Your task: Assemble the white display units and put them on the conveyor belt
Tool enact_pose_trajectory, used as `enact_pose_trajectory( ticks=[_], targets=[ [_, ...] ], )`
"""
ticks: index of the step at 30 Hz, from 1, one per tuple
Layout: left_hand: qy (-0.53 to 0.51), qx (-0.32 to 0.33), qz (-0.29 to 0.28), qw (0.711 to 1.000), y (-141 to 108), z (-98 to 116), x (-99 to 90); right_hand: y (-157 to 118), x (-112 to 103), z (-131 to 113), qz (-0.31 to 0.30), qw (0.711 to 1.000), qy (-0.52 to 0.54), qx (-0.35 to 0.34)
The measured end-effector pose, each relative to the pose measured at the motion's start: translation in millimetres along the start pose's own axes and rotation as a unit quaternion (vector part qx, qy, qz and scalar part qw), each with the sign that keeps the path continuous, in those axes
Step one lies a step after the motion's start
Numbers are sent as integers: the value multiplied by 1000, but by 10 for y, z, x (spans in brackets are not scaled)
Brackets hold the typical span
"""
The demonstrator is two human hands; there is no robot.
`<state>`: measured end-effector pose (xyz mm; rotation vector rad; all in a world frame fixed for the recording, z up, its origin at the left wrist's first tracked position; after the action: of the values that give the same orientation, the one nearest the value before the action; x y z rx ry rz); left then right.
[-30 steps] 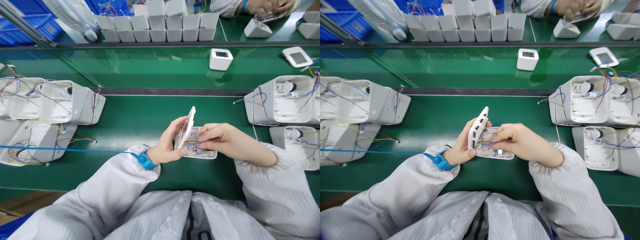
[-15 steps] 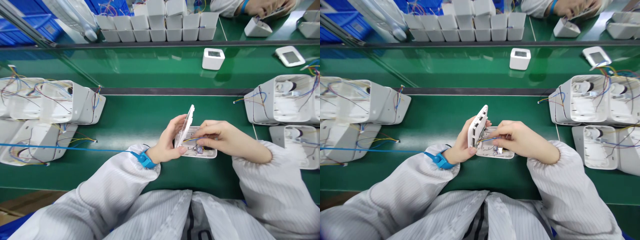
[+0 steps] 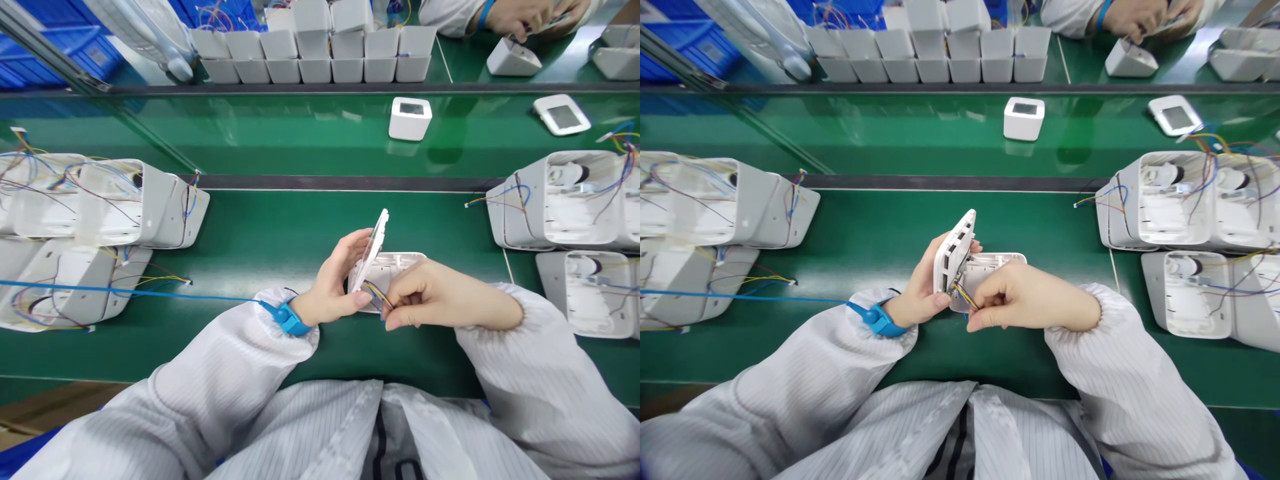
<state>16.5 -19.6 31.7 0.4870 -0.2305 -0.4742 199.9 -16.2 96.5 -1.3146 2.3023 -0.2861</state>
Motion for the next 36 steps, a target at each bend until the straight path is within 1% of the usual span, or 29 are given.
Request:
enact_pose_trajectory(
  ticks=[3, 6, 8, 11, 13, 15, 20, 22, 26, 29, 31, 33, 36],
  targets=[
    [-4, 0, -1, 1000, 11, 8, 5, -4, 6, -16, 20, 1000, -13, -18],
    [-15, 5, 3, 1000, 14, 2, 7, -12, -23, -14, 61, 996, -62, -35],
    [-23, 4, 8, 1000, 11, -6, 7, -29, -59, -9, 118, 986, -105, -54],
    [-14, -1, 7, 1000, 11, -7, 8, -72, -107, 0, 225, 955, -184, -59],
    [-3, 3, 3, 1000, 14, 2, 10, -100, -114, 2, 265, 934, -235, -50],
    [-1, 4, 0, 1000, 17, 11, 11, -114, -105, 3, 265, 926, -266, -44],
    [-12, -3, -8, 1000, 16, 19, 11, -69, -64, 26, 241, 929, -274, -63],
    [-7, -1, -13, 1000, 16, 19, 10, -18, -41, 54, 240, 926, -285, -58],
    [6, 9, -27, 1000, 14, 16, 17, 75, -4, 112, 250, 901, -355, -19],
    [22, 13, -33, 999, -2, -3, 22, 100, -7, 125, 266, 870, -414, -26],
    [44, 11, -34, 998, -19, -28, 24, 103, -18, 129, 293, 852, -432, -39],
    [62, 11, -31, 997, -37, -57, 30, 107, -25, 142, 316, 847, -426, -37],
    [77, 21, -12, 997, -56, -88, 50, 122, -15, 164, 317, 853, -415, 2]
  ],
)
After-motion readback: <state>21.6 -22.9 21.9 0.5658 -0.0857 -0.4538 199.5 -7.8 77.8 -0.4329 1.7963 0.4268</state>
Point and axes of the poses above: each hand's wrist, its own y-axis towards the middle knuckle, its own x-axis out of the palm, z = x × y, the point moved 2 cm from there along y, towards the middle knuckle, and after that the axes turned 10 degrees about x, right-handed, at the moved point
